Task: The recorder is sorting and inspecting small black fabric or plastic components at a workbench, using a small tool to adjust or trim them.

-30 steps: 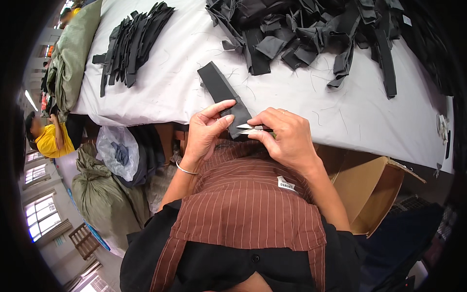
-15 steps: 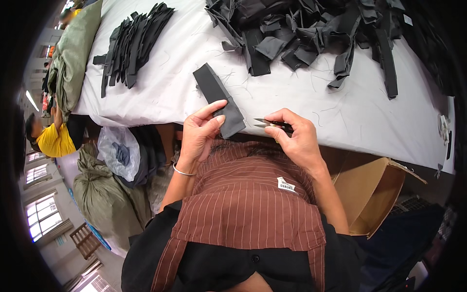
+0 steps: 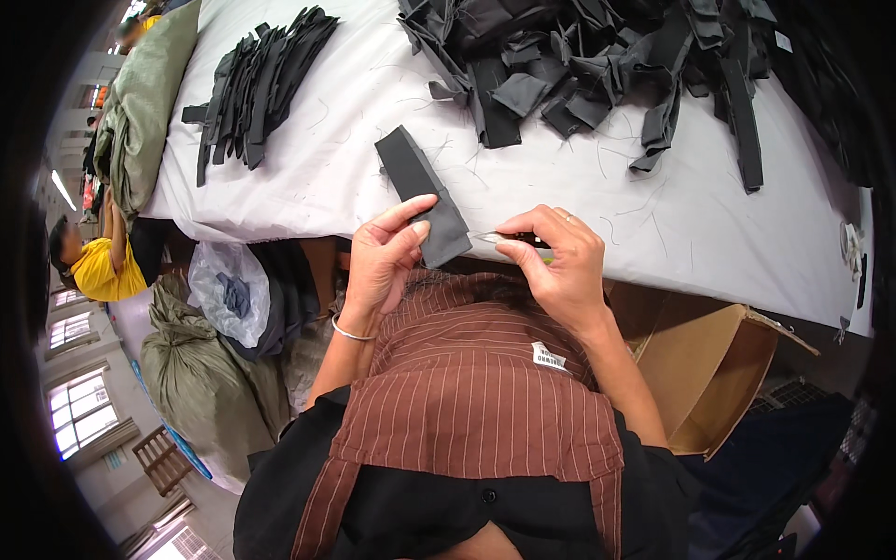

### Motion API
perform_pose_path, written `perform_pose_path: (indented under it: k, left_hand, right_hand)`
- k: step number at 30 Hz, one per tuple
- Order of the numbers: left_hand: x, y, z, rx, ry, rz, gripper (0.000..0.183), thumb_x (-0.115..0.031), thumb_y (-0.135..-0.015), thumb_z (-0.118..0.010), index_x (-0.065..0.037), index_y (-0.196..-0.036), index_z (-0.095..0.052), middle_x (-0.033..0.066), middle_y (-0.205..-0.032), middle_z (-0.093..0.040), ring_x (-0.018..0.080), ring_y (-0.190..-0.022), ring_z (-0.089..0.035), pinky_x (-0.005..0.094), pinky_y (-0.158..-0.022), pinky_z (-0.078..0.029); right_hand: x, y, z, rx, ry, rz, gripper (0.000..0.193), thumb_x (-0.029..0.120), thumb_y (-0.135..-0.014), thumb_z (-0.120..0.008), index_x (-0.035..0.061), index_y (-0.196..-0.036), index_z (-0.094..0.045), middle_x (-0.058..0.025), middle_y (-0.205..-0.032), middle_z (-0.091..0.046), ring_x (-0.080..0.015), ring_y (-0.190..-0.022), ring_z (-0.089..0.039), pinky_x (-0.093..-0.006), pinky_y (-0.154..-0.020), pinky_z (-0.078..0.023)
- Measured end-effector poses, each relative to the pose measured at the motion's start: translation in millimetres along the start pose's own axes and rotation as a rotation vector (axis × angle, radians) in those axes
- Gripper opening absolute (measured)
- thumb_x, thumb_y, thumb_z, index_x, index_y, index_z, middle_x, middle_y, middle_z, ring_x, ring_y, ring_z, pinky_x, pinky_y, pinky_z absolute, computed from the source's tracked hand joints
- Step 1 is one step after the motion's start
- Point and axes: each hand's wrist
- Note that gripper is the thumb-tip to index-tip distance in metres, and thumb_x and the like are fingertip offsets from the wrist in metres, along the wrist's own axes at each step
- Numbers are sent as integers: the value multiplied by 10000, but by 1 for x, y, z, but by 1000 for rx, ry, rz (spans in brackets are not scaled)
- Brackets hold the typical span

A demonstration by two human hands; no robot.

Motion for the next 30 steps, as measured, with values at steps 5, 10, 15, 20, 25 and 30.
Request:
perform_pose_path:
  k: [5, 10, 15, 20, 25, 30]
  left_hand:
    - [-27, 16, -26, 79, 53, 48, 280, -161, -981, -526, 20, -1166, -632, 45, -866, -635, 51, -643, -549, 208, -550, -442]
    - [-57, 29, -19, 320, -605, -64, 412, -349, -968, -559, -12, -735, -607, 7, -516, -506, 55, -528, -496, 218, -456, -343]
    - [-16, -7, -14, 138, -897, -456, 293, -262, -946, -601, -12, -795, -608, 39, -720, -588, 61, -632, -528, 215, -550, -406]
    - [5, -14, -27, 256, -7, -48, 375, -203, -978, -516, -9, -1295, -468, 127, -1059, -624, 148, -749, -638, 245, -698, -537]
    - [10, -23, -20, 265, 172, 65, 360, -185, -999, -447, -1, -1307, -419, 191, -1039, -635, 215, -744, -666, 298, -643, -572]
    - [6, -22, -21, 263, 199, 76, 429, -165, -999, -421, -57, -1397, -303, 207, -1040, -621, 239, -742, -668, 314, -637, -575]
  right_hand:
    - [23, -13, -7, 55, -38, 187, 178, -6, -702, -760, 39, -842, -661, -39, -792, -618, -154, -704, -596, -245, -609, -450]
    - [48, -37, 11, 152, -515, -277, 135, 47, -817, -718, 10, -759, -602, 43, -689, -551, -10, -651, -442, -175, -572, -343]
    - [26, -44, -9, 162, -762, -421, 86, 72, -845, -682, 53, -791, -618, 69, -659, -498, -14, -572, -373, -187, -518, -278]
    - [8, -46, -10, 170, -684, -425, 98, 97, -874, -653, 2, -899, -652, 39, -689, -557, -40, -623, -466, -208, -567, -378]
    - [10, -50, -8, -130, 171, 79, 180, 120, -808, -679, 79, -983, -680, -26, -769, -613, -159, -731, -577, -303, -697, -447]
    - [-4, -52, 2, -72, 316, 227, 183, 134, -760, -720, 124, -940, -691, 9, -776, -611, -176, -696, -538, -315, -656, -385]
Point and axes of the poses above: each hand's wrist, its own y-axis away from the middle knuckle, its own z-axis out of the back of the hand, x = y × z
